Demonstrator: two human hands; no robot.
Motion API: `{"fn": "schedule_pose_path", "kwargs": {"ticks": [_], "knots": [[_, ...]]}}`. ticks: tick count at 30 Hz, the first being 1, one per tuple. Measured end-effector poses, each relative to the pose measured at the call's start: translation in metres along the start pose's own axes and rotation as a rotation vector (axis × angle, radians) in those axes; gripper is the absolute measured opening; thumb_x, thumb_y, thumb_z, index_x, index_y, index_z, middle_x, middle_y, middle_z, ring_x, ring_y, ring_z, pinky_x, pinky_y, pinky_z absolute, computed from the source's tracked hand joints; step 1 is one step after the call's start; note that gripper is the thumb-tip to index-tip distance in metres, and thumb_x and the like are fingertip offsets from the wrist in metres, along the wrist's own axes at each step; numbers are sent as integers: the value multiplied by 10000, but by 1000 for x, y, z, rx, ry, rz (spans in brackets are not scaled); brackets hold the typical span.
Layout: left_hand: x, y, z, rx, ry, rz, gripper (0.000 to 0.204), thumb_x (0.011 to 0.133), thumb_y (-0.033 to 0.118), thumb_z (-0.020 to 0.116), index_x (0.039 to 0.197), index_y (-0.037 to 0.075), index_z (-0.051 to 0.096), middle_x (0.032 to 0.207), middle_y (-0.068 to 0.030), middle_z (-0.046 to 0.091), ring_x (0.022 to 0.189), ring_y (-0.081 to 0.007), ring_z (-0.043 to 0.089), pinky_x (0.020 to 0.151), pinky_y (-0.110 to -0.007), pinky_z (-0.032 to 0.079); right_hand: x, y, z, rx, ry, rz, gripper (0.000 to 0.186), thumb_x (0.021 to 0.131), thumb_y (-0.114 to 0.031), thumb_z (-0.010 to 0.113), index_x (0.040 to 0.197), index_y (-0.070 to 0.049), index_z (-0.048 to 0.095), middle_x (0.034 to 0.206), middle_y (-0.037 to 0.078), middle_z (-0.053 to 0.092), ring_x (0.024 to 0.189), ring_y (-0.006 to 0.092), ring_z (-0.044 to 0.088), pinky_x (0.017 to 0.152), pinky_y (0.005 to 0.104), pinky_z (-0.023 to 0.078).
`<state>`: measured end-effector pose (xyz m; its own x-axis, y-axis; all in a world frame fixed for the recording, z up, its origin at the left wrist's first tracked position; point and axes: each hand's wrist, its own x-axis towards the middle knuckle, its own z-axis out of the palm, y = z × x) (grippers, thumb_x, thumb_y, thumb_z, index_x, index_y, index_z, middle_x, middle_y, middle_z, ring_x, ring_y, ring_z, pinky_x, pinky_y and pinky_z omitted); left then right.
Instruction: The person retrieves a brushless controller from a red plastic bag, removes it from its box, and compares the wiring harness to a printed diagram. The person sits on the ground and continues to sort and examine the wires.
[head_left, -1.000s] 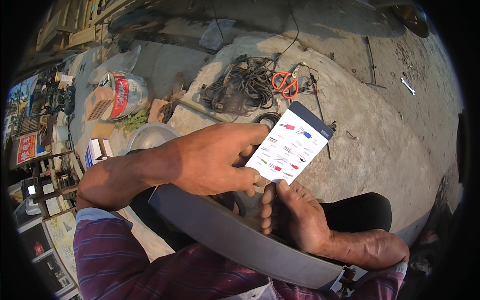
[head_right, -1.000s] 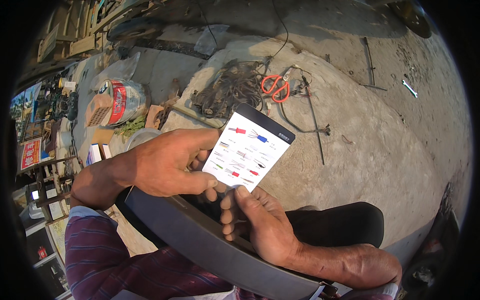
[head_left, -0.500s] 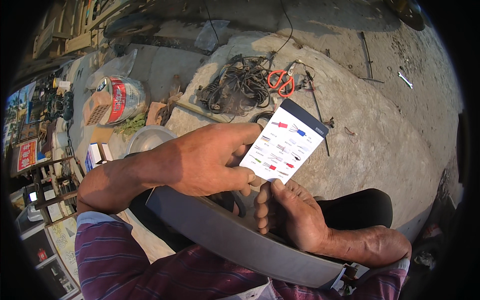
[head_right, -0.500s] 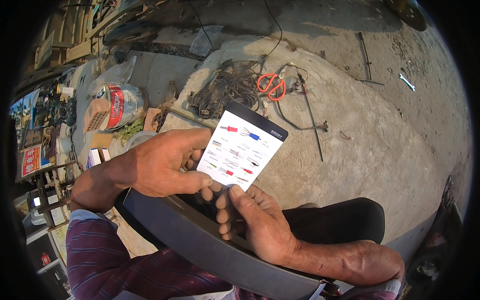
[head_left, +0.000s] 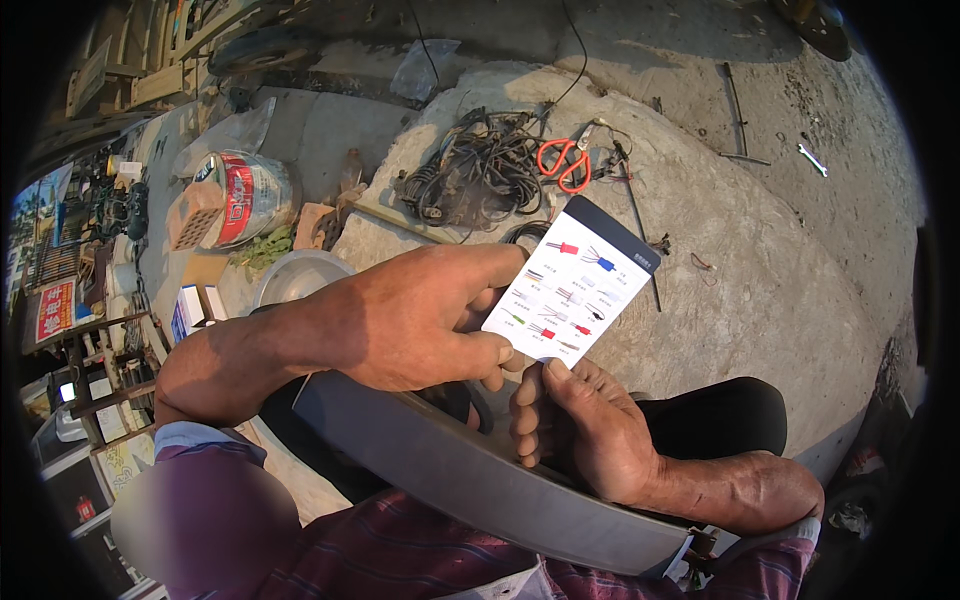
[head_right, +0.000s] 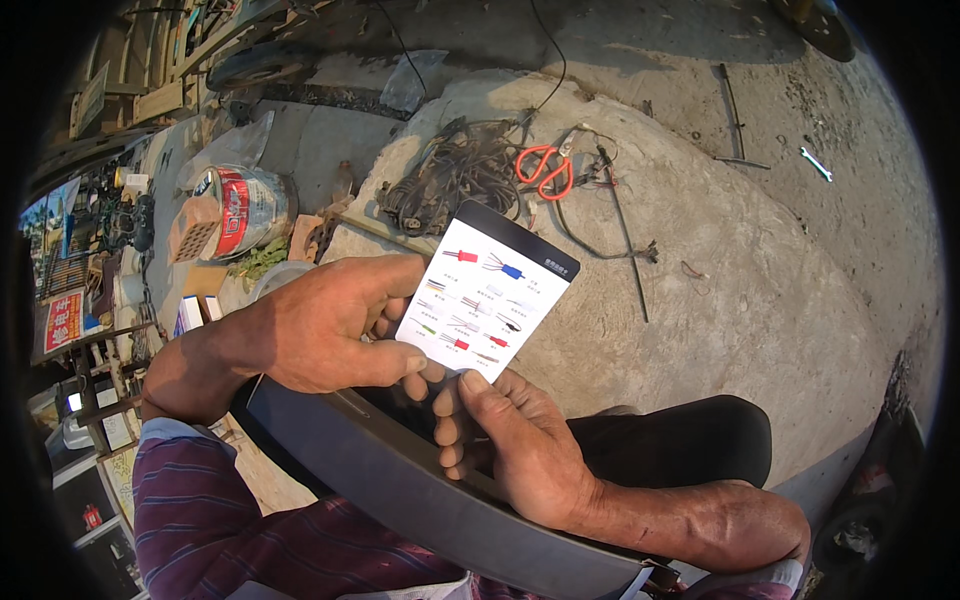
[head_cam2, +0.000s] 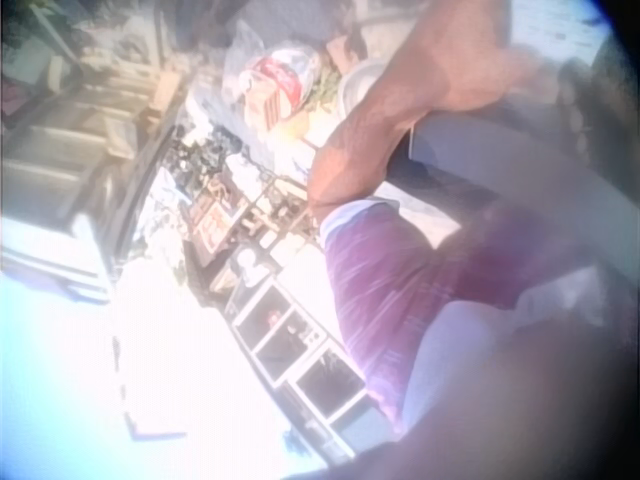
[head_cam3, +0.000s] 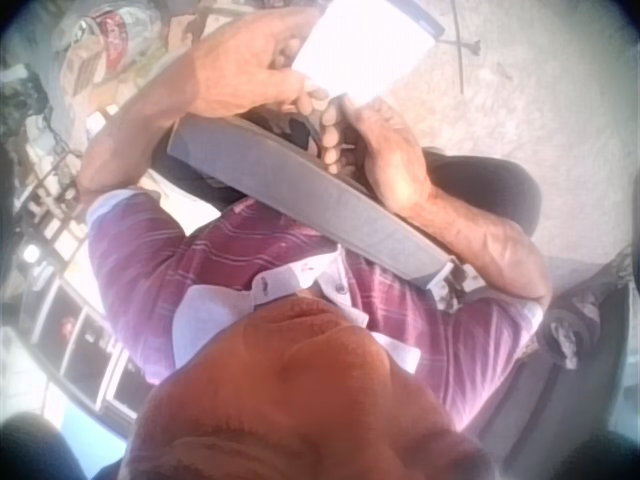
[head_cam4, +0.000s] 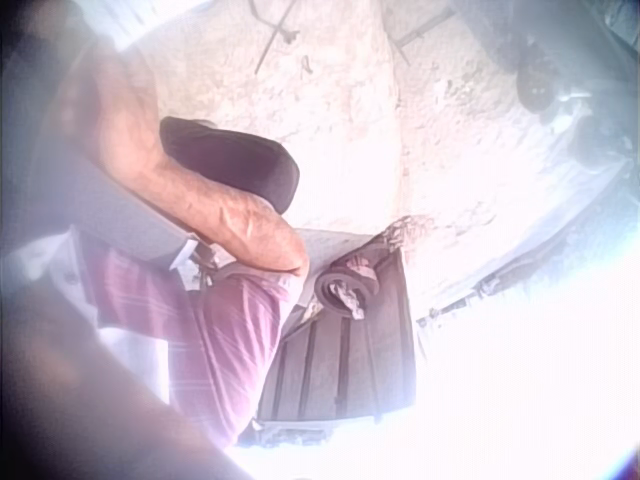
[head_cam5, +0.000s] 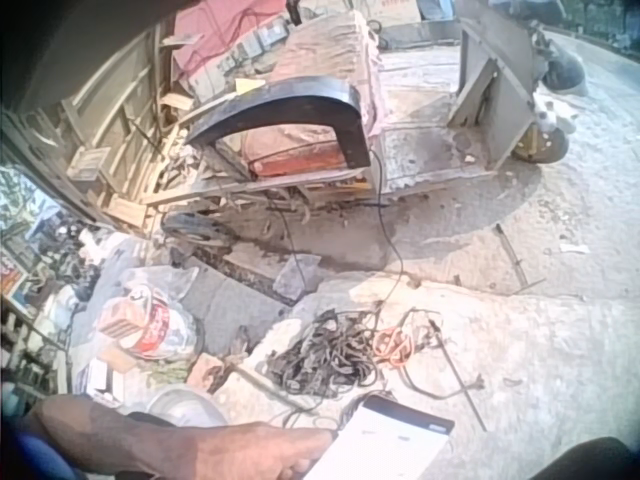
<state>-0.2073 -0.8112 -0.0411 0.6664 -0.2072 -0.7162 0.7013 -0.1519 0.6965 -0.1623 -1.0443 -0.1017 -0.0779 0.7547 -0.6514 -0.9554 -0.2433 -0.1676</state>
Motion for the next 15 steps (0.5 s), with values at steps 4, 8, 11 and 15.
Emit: {"fn": "schedule_pose_path", "kwargs": {"ticks": [4,8,11,15], "knots": [[-1,0,0,3,8,4,500,929,87,579,1387,-79,466,1128,-236,727,919,-240,763,819,-381,598,0,0,0,2,-2,2,344,1105,-384,487,1089,-55,588,864,54,634,745,160,624,695,325,547],[1,-2,0,17,11,12,516,928,93,574,1401,-80,461,1126,-239,732,901,-240,766,807,-379,597,1,-1,0,-4,9,10,341,1102,-381,491,1093,-54,586,869,57,634,748,163,626,697,328,547],[1,-2,0,12,10,19,528,928,93,571,1414,-80,456,1127,-241,734,903,-243,768,806,-380,598,1,-1,0,-3,9,9,342,1101,-381,491,1095,-52,584,871,58,634,749,164,626,700,329,548],[1,-2,0,5,8,23,535,927,90,571,1420,-81,452,1130,-244,732,907,-246,768,810,-382,598,1,-1,0,0,7,10,341,1101,-380,490,1093,-52,581,871,58,635,753,164,627,705,328,548]]}}
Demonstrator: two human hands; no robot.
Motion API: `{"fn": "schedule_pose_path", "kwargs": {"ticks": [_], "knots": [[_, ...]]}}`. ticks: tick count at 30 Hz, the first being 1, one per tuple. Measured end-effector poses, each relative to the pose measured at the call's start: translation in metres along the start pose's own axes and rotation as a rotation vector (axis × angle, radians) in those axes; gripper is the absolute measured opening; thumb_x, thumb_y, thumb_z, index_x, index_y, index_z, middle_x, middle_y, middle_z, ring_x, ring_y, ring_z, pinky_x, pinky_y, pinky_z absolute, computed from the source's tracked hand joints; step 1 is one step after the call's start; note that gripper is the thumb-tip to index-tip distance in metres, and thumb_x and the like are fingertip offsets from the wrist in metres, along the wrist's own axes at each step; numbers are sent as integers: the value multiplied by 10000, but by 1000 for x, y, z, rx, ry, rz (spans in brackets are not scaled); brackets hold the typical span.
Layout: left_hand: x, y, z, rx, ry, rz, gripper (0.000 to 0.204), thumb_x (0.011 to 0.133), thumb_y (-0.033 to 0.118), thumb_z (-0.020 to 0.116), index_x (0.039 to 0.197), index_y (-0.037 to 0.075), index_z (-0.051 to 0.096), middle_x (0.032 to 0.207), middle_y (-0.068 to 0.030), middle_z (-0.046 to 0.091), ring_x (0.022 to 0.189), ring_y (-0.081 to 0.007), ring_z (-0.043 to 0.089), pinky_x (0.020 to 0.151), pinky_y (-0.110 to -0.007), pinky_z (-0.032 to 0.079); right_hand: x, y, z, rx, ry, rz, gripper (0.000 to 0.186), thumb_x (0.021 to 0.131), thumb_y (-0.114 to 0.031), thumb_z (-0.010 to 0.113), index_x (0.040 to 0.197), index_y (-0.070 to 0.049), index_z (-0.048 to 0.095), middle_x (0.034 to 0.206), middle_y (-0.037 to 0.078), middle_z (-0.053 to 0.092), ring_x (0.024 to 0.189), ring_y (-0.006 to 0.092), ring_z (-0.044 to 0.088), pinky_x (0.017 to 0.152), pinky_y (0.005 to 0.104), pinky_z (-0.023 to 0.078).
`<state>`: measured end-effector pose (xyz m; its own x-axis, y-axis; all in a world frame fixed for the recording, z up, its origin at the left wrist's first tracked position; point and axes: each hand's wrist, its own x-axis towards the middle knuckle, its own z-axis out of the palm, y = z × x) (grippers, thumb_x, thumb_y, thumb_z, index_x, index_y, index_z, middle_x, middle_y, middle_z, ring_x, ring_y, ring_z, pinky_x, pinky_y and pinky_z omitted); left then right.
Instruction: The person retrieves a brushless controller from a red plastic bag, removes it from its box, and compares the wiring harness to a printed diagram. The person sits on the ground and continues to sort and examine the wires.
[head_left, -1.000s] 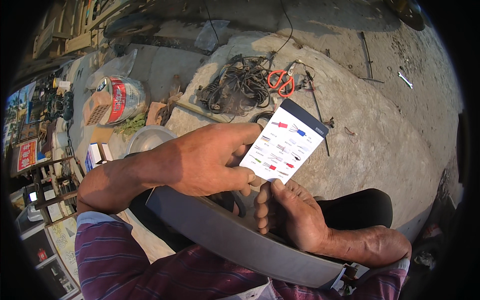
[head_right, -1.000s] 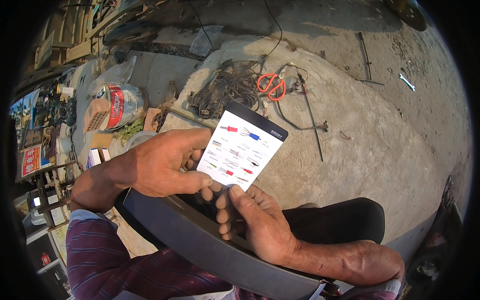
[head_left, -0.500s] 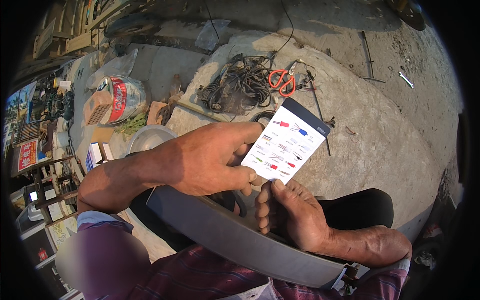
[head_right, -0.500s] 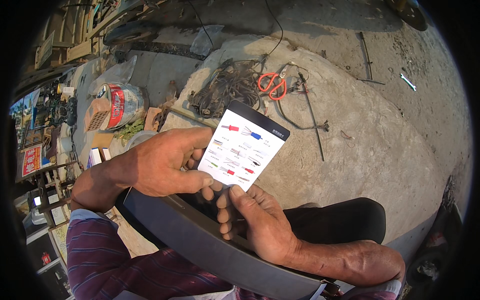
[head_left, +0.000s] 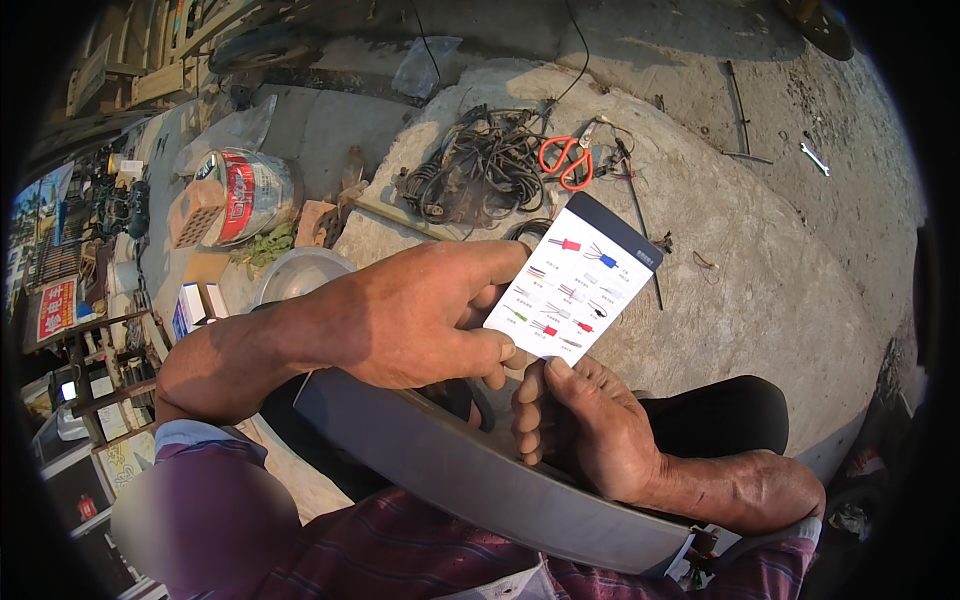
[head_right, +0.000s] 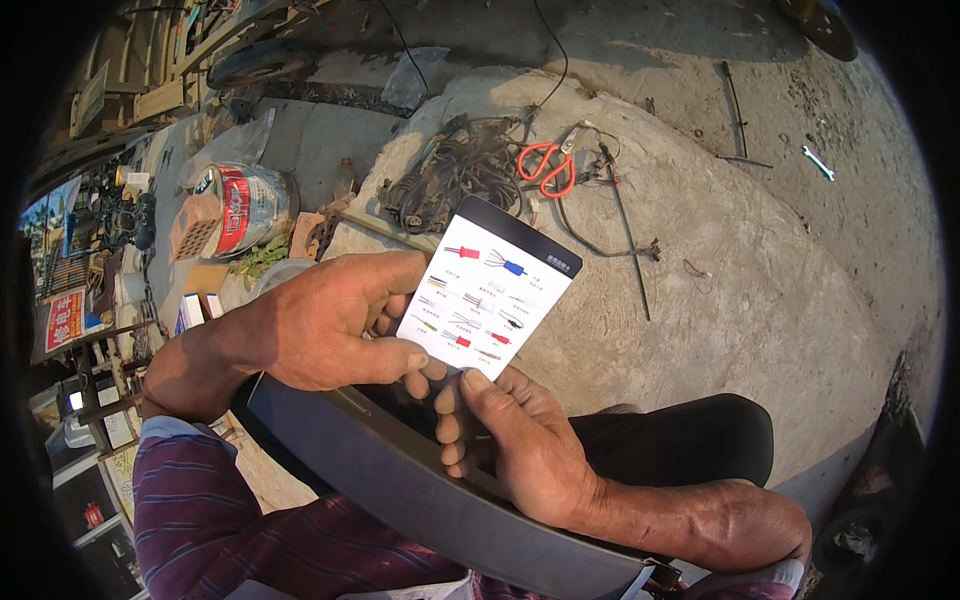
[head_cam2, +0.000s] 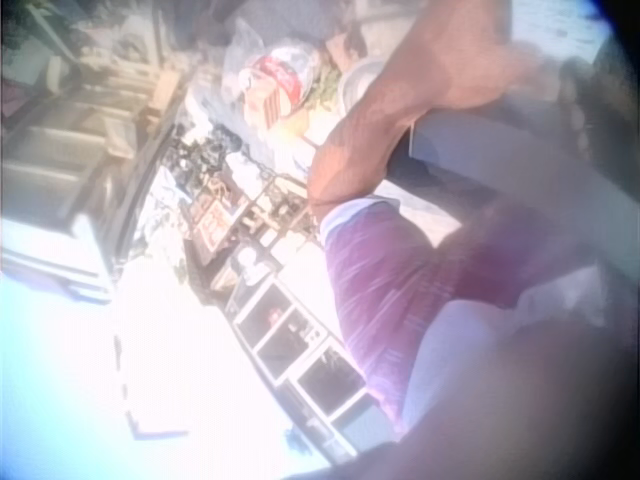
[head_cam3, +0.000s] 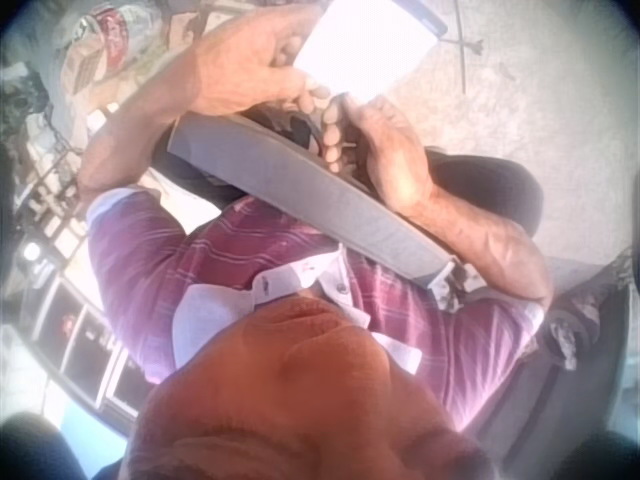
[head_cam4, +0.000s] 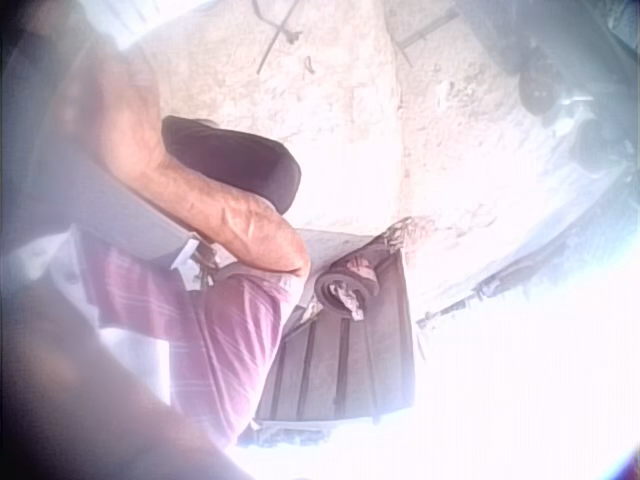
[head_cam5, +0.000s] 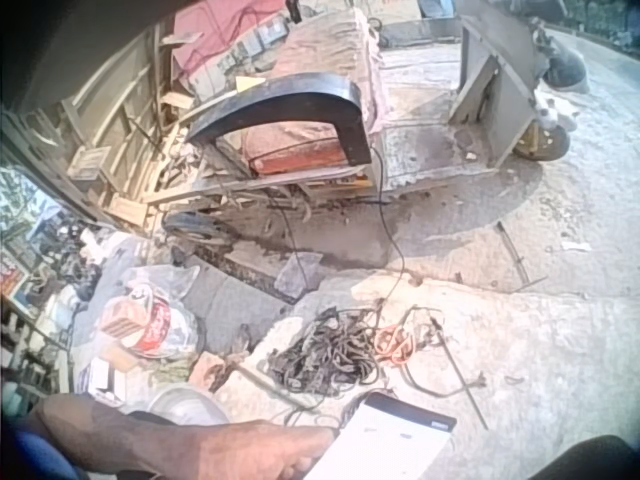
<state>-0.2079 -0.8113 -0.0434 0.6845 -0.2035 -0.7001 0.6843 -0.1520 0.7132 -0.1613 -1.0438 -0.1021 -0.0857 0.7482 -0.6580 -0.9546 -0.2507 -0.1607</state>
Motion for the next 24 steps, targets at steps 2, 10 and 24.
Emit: {"fn": "schedule_pose_path", "kwargs": {"ticks": [2,10,24], "knots": [[0,0,0,2,2,-3,536,926,88,573,1421,-81,451,1129,-244,732,905,-244,767,814,-382,598,0,0,0,3,-5,1,340,1101,-379,489,1091,-52,580,872,58,634,755,163,625,707,327,548],[0,0,-1,-24,-7,10,529,930,83,575,1417,-81,450,1106,-230,728,904,-237,757,830,-382,597,1,-2,0,-28,8,1,347,1097,-392,495,1099,-54,575,873,51,626,757,159,616,710,328,544],[0,-1,-1,-26,2,-7,540,928,84,584,1427,-75,451,1102,-209,728,922,-241,751,848,-389,596,1,-6,4,-62,20,15,350,1088,-417,497,1096,-74,570,891,39,613,782,154,605,725,325,532]]}}
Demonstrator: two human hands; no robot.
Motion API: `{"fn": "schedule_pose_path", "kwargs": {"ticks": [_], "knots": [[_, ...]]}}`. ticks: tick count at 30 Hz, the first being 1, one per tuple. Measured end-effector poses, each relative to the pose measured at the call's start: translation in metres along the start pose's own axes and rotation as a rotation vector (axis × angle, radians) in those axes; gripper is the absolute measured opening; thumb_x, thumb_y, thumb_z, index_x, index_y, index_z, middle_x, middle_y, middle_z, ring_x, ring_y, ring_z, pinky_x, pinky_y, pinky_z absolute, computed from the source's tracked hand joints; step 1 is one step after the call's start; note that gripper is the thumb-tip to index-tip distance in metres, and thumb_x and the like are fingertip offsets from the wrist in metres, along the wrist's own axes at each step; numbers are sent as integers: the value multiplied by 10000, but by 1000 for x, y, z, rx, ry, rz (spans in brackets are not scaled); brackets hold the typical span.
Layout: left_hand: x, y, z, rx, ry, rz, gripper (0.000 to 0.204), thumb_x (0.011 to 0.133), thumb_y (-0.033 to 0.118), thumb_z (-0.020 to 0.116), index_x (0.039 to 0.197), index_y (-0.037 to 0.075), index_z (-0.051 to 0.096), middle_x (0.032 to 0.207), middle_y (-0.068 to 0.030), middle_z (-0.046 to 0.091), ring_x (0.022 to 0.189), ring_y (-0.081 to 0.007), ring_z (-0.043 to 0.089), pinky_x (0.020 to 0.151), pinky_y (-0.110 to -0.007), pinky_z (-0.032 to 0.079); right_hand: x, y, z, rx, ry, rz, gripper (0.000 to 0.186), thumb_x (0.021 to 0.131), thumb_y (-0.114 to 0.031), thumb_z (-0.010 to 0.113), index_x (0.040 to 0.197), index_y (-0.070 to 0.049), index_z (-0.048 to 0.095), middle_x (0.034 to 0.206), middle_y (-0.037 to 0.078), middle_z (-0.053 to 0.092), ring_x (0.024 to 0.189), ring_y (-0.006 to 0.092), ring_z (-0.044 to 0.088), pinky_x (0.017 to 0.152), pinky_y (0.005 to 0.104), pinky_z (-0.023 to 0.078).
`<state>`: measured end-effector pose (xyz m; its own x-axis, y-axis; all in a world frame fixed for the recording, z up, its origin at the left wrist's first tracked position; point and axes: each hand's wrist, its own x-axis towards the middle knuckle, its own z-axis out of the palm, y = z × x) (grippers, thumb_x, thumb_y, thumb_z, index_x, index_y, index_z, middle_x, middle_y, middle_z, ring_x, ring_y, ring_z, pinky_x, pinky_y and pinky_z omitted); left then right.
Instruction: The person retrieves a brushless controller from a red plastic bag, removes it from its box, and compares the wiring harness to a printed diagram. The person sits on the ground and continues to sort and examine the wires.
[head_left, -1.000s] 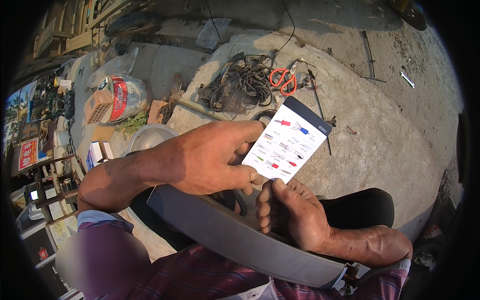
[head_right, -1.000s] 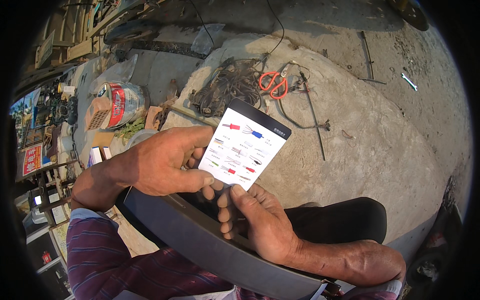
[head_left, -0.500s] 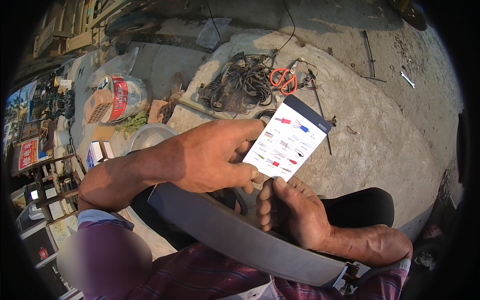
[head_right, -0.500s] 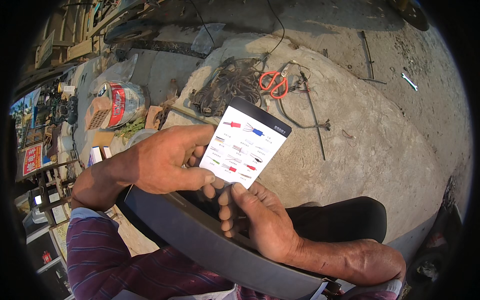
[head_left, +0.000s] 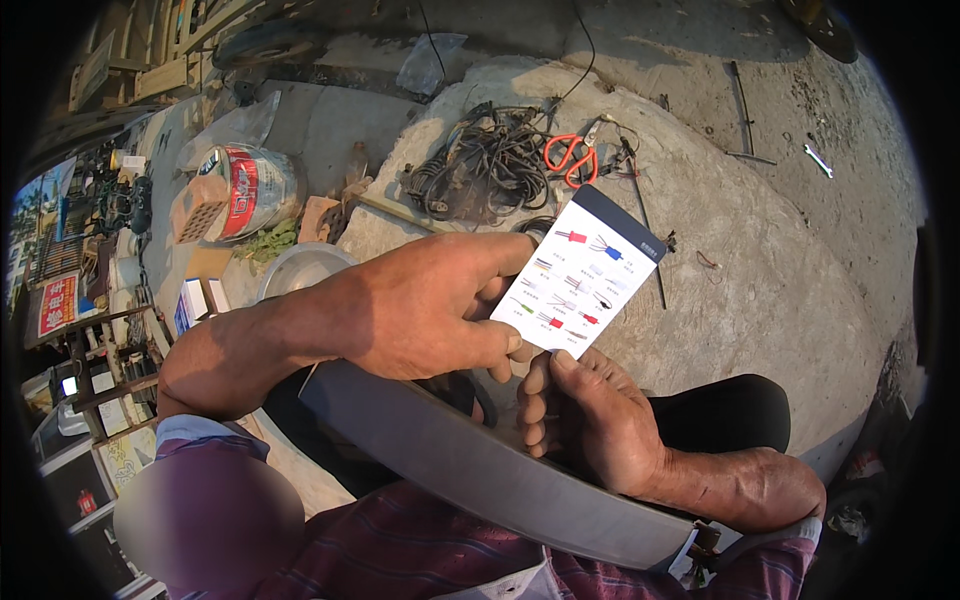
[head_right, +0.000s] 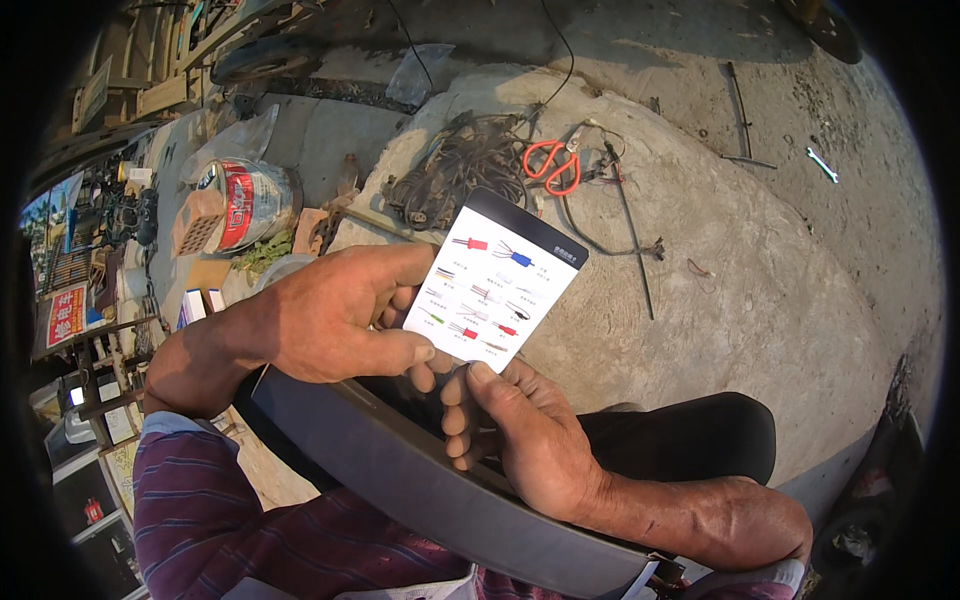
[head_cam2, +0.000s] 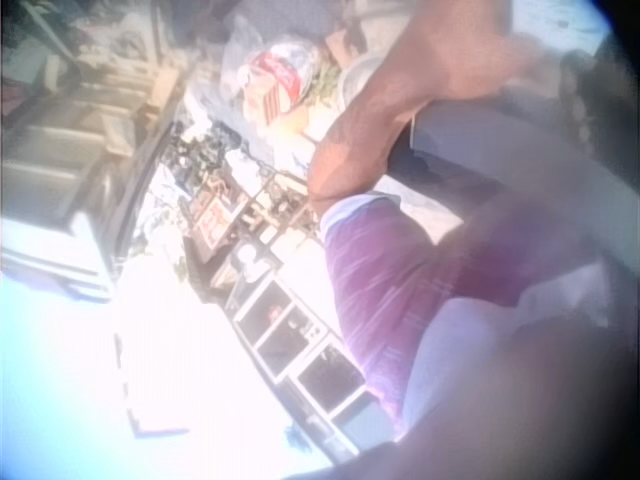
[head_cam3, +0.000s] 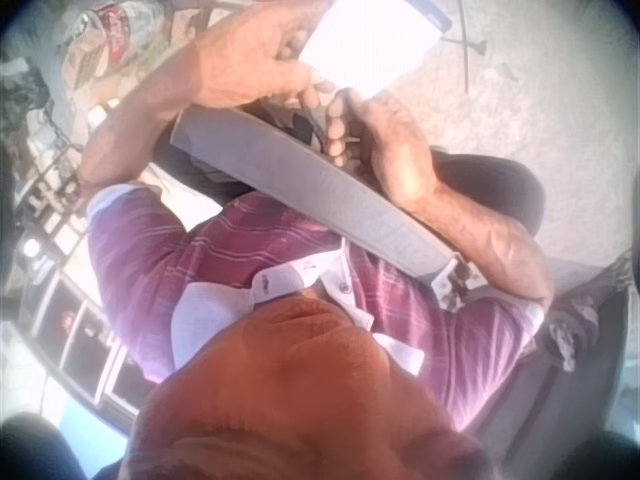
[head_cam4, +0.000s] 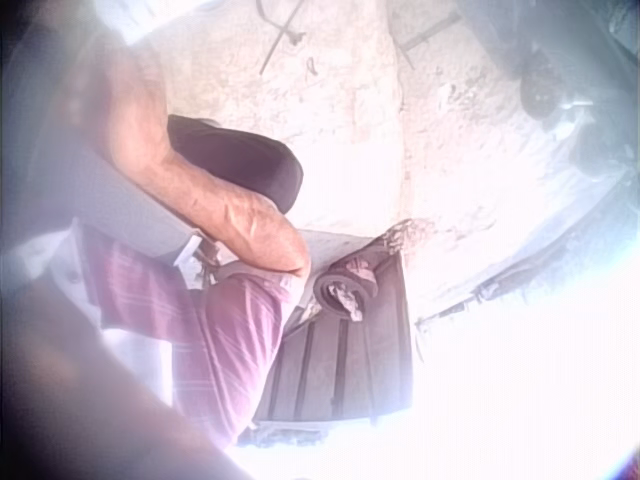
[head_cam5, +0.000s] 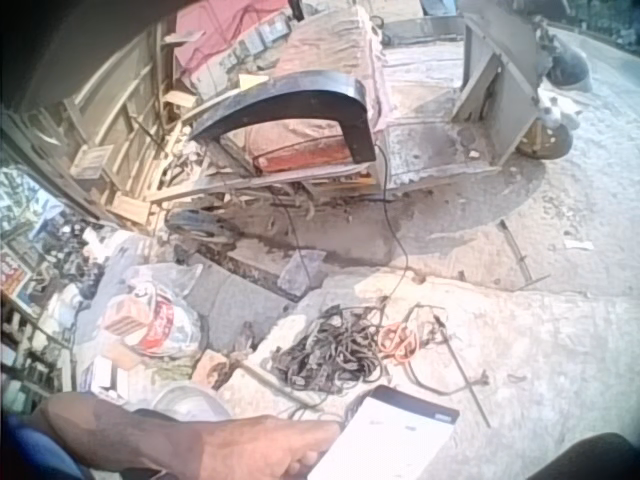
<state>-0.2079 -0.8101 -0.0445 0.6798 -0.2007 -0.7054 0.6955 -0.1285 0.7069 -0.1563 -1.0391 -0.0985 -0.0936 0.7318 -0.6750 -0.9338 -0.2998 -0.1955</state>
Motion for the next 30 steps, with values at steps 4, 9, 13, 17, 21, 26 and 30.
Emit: {"fn": "schedule_pose_path", "kwargs": {"ticks": [4,9,13,17,21,26,30], "knots": [[1,0,0,15,-2,-1,541,927,81,587,1425,-81,451,1095,-212,726,923,-243,750,855,-392,598,0,0,0,-15,16,14,351,1088,-415,491,1099,-73,570,889,38,611,782,154,603,727,327,533],[0,0,0,29,4,-2,542,924,85,581,1424,-80,451,1117,-226,727,929,-246,757,848,-396,596,0,2,0,-7,16,0,341,1091,-395,487,1100,-65,574,891,44,614,773,158,606,726,330,535],[-1,0,0,48,8,2,529,922,88,573,1409,-85,457,1130,-238,731,922,-246,767,830,-391,593,1,3,-1,1,2,-3,339,1092,-384,486,1100,-57,574,891,50,617,770,160,608,719,328,535],[-1,-1,1,50,13,5,504,919,87,570,1380,-89,472,1127,-240,733,915,-244,770,814,-387,592,0,3,-1,7,4,-5,335,1092,-379,488,1101,-55,574,893,52,620,768,160,609,714,325,535],[0,0,1,54,13,6,506,915,89,570,1379,-90,474,1121,-241,735,915,-243,769,810,-386,592,0,3,-2,-5,1,-17,333,1092,-376,488,1105,-55,575,896,53,622,772,160,611,715,325,535],[0,0,2,50,9,14,537,912,91,571,1408,-85,461,1114,-241,737,914,-237,765,808,-384,593,-1,3,-2,-2,11,-6,337,1092,-377,488,1109,-54,581,897,53,623,773,160,615,721,326,539],[0,-1,2,41,12,17,542,909,90,572,1411,-84,462,1117,-241,736,912,-236,764,810,-382,593,-1,2,-1,-14,7,-12,340,1090,-380,493,1106,-53,585,896,54,626,770,161,617,720,326,540]]}}
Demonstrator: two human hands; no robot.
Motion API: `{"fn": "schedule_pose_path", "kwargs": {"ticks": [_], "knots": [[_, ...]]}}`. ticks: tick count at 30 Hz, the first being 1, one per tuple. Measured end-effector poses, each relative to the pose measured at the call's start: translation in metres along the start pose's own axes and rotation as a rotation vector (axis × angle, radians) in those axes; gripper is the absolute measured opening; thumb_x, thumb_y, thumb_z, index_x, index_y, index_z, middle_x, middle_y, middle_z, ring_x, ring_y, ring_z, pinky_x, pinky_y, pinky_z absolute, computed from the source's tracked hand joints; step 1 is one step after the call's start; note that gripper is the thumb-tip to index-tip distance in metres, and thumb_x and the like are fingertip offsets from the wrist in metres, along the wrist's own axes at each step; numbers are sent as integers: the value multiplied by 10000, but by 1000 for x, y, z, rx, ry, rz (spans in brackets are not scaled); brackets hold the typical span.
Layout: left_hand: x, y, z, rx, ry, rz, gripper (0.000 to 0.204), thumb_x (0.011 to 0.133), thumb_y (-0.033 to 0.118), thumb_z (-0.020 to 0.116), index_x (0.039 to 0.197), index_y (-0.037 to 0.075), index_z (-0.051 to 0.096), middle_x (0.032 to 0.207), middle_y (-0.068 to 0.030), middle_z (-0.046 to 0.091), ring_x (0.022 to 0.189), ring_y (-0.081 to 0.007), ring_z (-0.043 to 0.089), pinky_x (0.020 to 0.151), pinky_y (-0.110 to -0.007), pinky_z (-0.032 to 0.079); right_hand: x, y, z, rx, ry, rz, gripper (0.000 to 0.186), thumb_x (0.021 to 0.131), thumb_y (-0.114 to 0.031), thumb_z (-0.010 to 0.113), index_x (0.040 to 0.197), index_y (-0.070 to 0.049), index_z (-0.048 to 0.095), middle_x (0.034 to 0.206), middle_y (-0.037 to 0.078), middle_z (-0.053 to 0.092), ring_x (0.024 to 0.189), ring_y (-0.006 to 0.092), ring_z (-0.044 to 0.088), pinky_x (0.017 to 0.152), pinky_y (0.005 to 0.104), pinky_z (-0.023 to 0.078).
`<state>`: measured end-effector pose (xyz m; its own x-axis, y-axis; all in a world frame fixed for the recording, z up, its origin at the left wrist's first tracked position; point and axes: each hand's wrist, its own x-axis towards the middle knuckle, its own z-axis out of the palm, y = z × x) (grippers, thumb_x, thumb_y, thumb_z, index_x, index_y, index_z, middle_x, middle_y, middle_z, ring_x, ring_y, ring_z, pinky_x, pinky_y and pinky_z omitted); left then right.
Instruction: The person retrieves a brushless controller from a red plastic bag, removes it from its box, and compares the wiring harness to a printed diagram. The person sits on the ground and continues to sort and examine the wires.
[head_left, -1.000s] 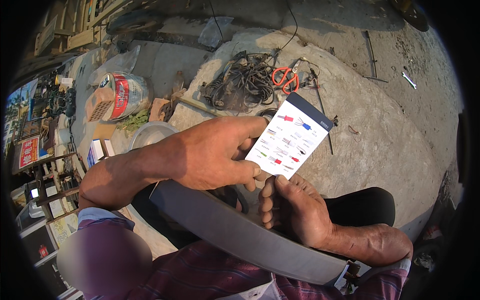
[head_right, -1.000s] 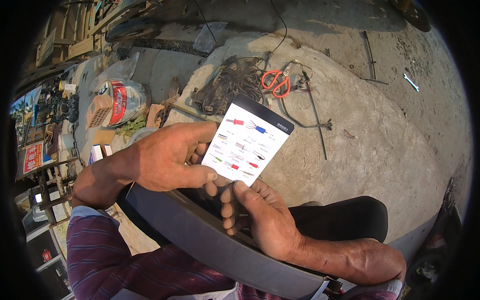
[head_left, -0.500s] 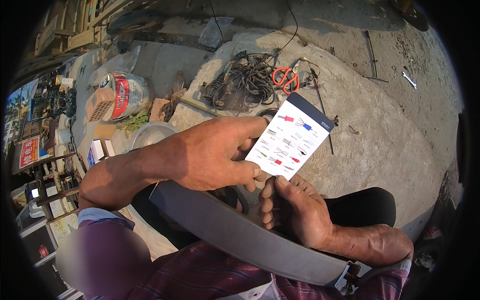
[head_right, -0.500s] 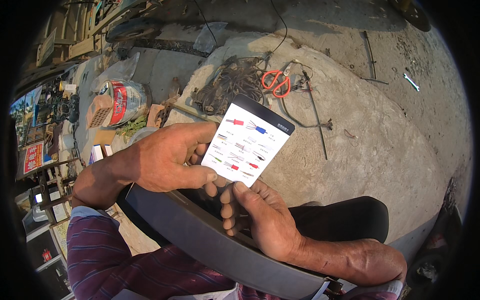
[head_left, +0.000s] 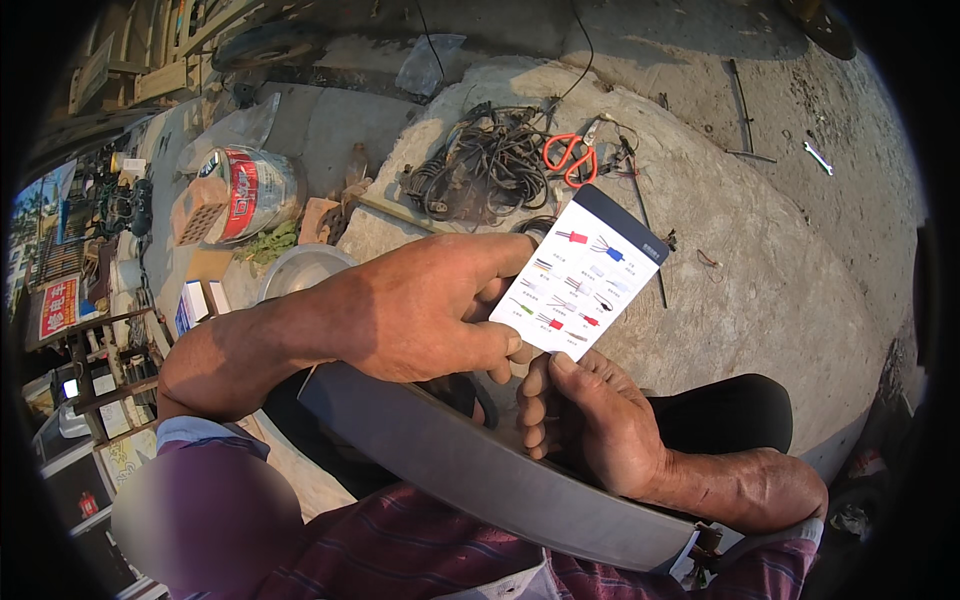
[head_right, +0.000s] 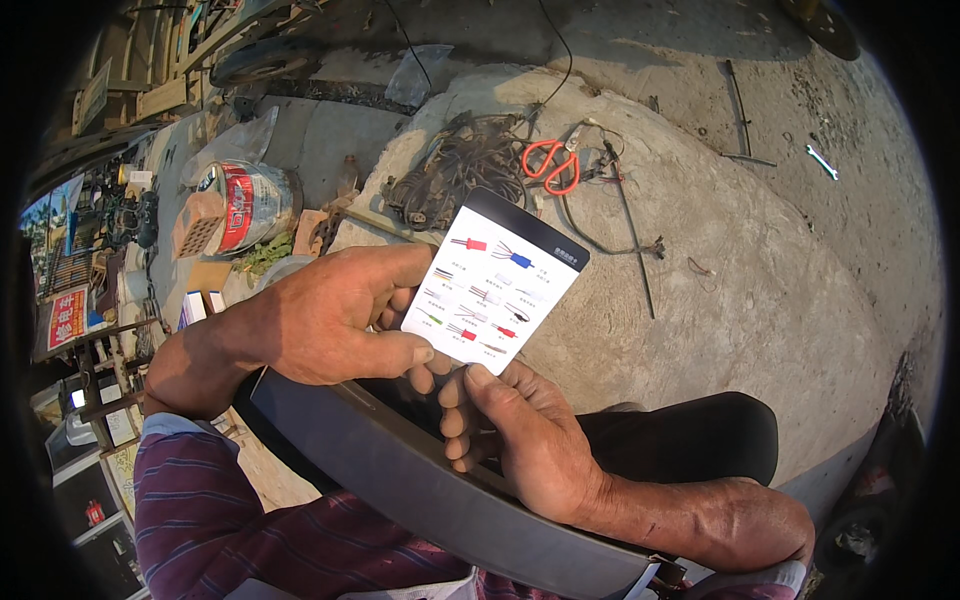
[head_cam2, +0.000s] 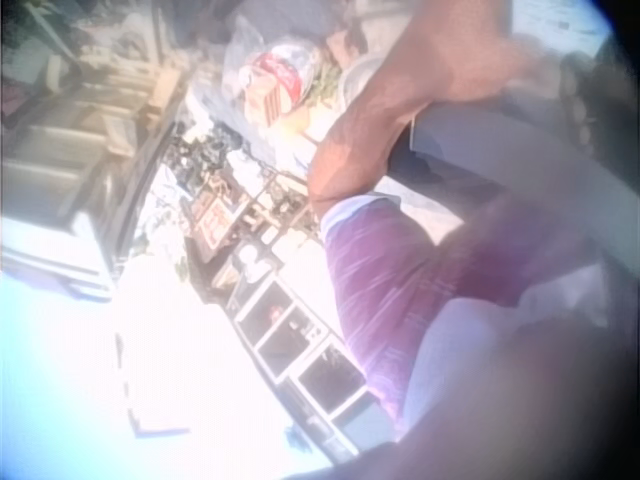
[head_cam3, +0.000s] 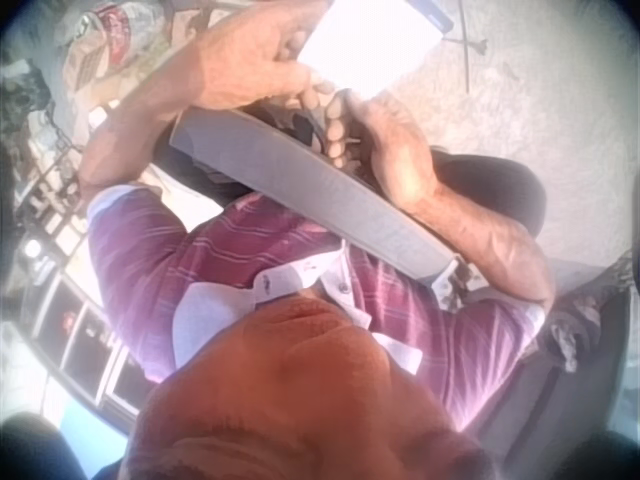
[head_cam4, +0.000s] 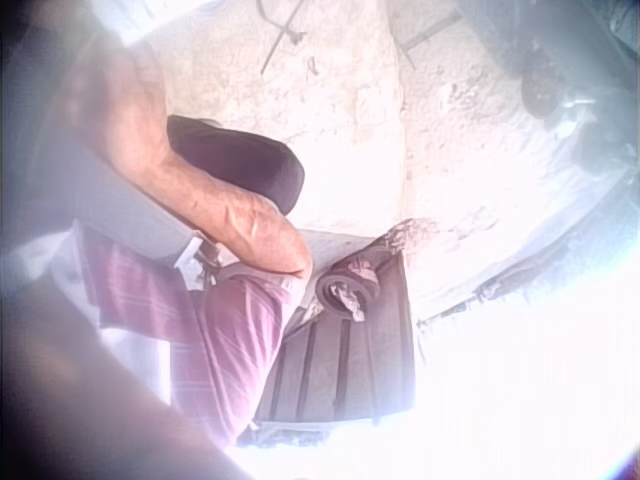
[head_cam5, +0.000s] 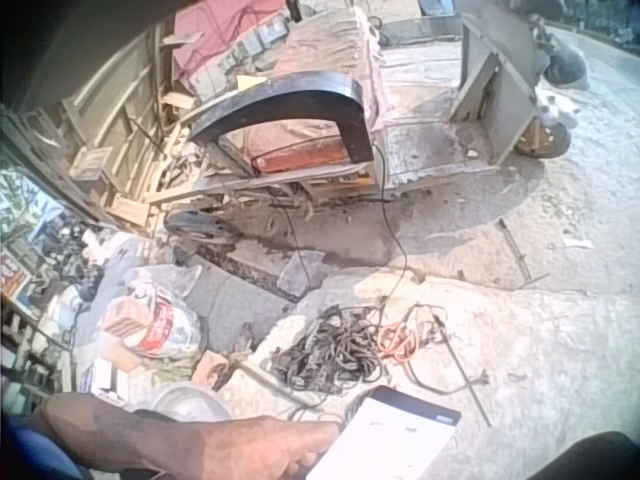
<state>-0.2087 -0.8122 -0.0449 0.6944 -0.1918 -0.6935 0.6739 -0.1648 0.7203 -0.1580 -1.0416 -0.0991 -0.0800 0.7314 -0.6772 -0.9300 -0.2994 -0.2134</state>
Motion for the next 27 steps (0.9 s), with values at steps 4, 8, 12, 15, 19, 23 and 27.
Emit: {"fn": "schedule_pose_path", "kwargs": {"ticks": [4,8,12,15,19,23,27], "knots": [[0,0,1,-7,7,-9,533,905,89,574,1398,-85,472,1116,-237,737,908,-234,764,811,-381,592,0,0,0,12,12,5,340,1089,-383,498,1101,-55,588,894,54,629,768,160,618,715,320,536],[0,0,0,6,9,1,521,905,90,574,1387,-83,479,1107,-233,737,905,-232,765,806,-381,592,1,2,-1,35,-11,-3,334,1087,-380,502,1092,-58,588,888,51,629,764,157,617,710,318,535],[0,-2,0,9,14,21,510,907,90,573,1379,-80,482,1087,-225,738,891,-231,762,795,-381,591,2,3,-1,50,-15,-3,330,1087,-378,504,1088,-59,586,878,46,627,758,155,614,704,318,533],[0,-3,0,7,16,31,496,908,90,575,1367,-78,488,1071,-217,740,879,-229,760,787,-380,591,1,3,-1,48,-12,-6,328,1088,-379,503,1090,-61,585,875,45,626,753,155,612,704,317,532],[0,-3,1,-2,20,33,473,908,90,581,1344,-74,498,1059,-211,741,873,-226,759,778,-378,589,1,3,-1,34,-3,2,323,1089,-376,501,1094,-64,583,881,48,624,757,157,611,704,319,530],[0,-4,1,-5,27,15,451,907,88,586,1316,-82,503,1056,-215,741,871,-226,758,775,-376,588,1,2,0,36,-4,-2,321,1088,-374,500,1095,-65,583,885,50,624,759,160,611,702,321,527],[0,-5,1,-16,35,23,434,906,91,591,1292,-90,510,1049,-219,742,872,-228,759,777,-376,587,0,0,1,15,10,0,318,1088,-374,498,1097,-68,584,885,49,623,759,163,611,706,321,524]]}}
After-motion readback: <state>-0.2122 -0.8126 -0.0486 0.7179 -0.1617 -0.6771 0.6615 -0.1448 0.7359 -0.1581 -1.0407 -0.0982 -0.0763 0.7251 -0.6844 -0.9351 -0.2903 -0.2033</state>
